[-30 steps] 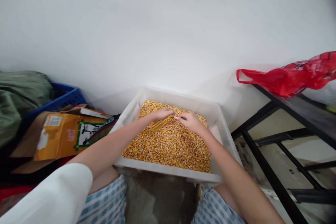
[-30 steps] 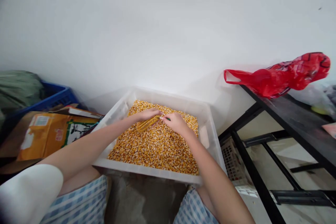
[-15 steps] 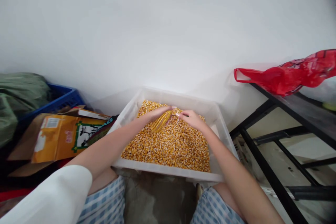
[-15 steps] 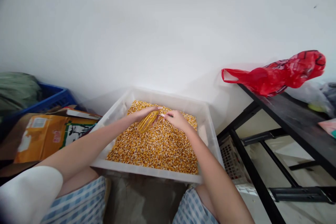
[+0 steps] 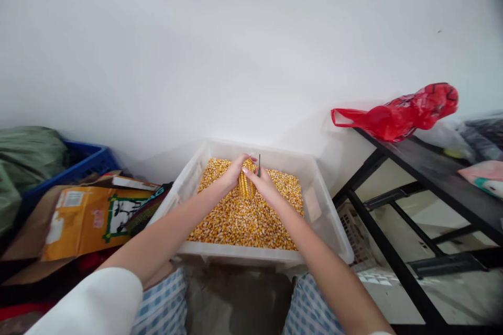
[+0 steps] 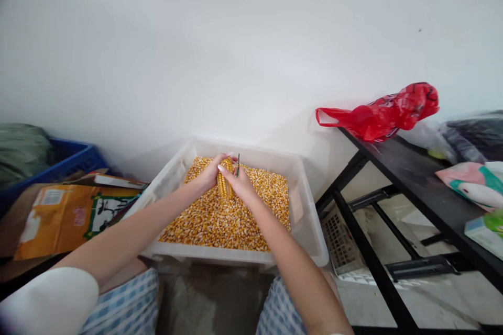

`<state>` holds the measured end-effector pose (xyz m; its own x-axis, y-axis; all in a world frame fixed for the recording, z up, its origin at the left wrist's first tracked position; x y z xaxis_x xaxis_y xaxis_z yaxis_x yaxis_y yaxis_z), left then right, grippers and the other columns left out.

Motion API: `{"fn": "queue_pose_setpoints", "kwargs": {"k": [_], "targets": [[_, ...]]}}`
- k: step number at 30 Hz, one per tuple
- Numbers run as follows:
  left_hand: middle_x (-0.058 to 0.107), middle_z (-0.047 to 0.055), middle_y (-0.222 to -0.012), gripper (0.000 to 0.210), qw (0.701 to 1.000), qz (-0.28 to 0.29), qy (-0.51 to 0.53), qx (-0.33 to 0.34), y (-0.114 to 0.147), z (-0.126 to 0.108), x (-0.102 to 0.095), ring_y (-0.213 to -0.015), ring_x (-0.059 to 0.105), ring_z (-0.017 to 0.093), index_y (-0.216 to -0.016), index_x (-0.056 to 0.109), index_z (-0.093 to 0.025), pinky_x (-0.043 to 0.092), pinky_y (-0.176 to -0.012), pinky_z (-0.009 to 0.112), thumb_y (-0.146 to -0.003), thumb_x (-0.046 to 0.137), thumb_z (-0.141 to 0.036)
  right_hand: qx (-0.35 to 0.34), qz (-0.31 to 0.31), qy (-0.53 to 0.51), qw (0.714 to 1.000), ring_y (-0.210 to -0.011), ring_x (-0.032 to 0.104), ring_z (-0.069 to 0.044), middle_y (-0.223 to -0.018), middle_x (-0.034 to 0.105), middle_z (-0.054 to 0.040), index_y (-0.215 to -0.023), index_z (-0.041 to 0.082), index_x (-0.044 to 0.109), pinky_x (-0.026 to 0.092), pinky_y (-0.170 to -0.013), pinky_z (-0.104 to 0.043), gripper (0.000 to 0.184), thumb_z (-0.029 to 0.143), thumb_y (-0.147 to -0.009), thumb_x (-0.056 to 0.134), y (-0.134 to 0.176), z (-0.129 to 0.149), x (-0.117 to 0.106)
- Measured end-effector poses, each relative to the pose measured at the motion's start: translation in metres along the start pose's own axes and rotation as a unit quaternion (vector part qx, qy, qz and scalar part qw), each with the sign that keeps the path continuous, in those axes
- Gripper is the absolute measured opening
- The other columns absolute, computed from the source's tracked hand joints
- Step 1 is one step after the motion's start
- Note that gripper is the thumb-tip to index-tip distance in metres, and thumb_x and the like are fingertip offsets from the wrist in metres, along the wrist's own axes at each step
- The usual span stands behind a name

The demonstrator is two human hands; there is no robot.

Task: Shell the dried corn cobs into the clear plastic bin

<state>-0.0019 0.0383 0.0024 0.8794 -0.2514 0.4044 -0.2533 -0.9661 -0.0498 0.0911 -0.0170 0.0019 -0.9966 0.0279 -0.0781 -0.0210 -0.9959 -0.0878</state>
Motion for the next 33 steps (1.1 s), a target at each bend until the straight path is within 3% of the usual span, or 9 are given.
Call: {"fn": "queue_pose_setpoints", "kwargs": {"k": [2,9,13,16,19,27,33], "targets": [[0.064,0.004,-0.073,0.023,1.000,-0.010,-0.004,0.011,0.005,-0.005,0.004,-0.070,0.058,0.016,-0.070,0.062,-0.013,0.042,-0.074,0.025,-0.064,0.052,-0.033,0.018,-0.007,-0.028,0.999,-0.071,0.050,-0.010,-0.077,0.053,0.0018,-0.082,0.018,0.048,0.039,-0.063,-0.021,0.033,0.043,-0.064,0.059,0.006,0.006,0.002],[0.058,0.002,-0.061,0.028,0.997,-0.039,0.038,-0.056,0.019,-0.012,0.013,-0.051,0.054,0.013,-0.071,0.059,-0.012,0.044,-0.053,0.025,-0.061,0.057,-0.038,0.064,-0.011,-0.185,0.981,-0.067,0.051,-0.011,-0.071,0.055,0.0034,-0.079,0.019,0.048,0.039,-0.059,-0.021,0.021,0.032,-0.064,0.054,0.011,-0.002,0.007],[0.056,0.002,-0.054,0.027,0.988,-0.088,0.090,-0.089,0.020,-0.013,0.001,-0.045,0.052,0.013,-0.065,0.057,-0.013,0.044,-0.048,0.026,-0.062,0.056,-0.039,0.098,0.018,-0.233,0.967,-0.061,0.050,-0.010,-0.062,0.052,0.0052,-0.075,0.018,0.044,0.040,-0.054,-0.020,0.019,0.026,-0.061,0.056,0.016,-0.007,0.013],[0.058,0.004,-0.055,0.027,0.976,-0.138,0.139,-0.097,0.020,-0.019,-0.014,-0.047,0.053,0.014,-0.063,0.055,-0.014,0.045,-0.048,0.027,-0.063,0.053,-0.040,0.120,0.066,-0.268,0.954,-0.066,0.052,-0.010,-0.069,0.053,0.0037,-0.076,0.018,0.043,0.045,-0.056,-0.023,0.024,0.027,-0.062,0.060,0.023,0.000,0.014],[0.059,0.005,-0.057,0.024,0.966,-0.172,0.179,-0.076,0.021,-0.029,-0.026,-0.052,0.056,0.015,-0.063,0.055,-0.014,0.047,-0.050,0.026,-0.063,0.051,-0.037,0.108,0.116,-0.284,0.946,-0.076,0.054,-0.012,-0.080,0.054,0.0010,-0.076,0.018,0.041,0.049,-0.063,-0.028,0.029,0.030,-0.062,0.063,0.029,0.010,0.012],[0.058,0.006,-0.057,0.022,0.950,-0.169,0.243,-0.104,0.019,-0.025,-0.032,-0.054,0.057,0.018,-0.063,0.051,-0.015,0.048,-0.053,0.030,-0.063,0.050,-0.037,0.068,0.172,-0.257,0.948,-0.085,0.054,-0.013,-0.083,0.048,0.0020,-0.075,0.018,0.037,0.049,-0.079,-0.036,0.039,0.027,-0.057,0.070,0.033,0.015,0.015],[0.055,0.006,-0.052,0.022,0.947,-0.161,0.261,-0.098,0.019,-0.019,-0.033,-0.052,0.056,0.019,-0.061,0.049,-0.015,0.049,-0.054,0.035,-0.066,0.044,-0.037,0.018,0.145,-0.218,0.965,-0.079,0.053,-0.010,-0.077,0.039,0.0044,-0.073,0.019,0.032,0.050,-0.077,-0.035,0.037,0.030,-0.062,0.066,0.031,0.011,0.017]]}}
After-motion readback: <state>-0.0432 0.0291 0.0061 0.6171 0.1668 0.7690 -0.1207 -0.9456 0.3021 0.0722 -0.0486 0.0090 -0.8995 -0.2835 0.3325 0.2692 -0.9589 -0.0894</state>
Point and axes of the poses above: each hand's wrist, its own y-axis away from the middle knuckle, its own x-axis out of the palm, z = x × y, the point moved 5 cm from there along -y, towards the middle knuckle
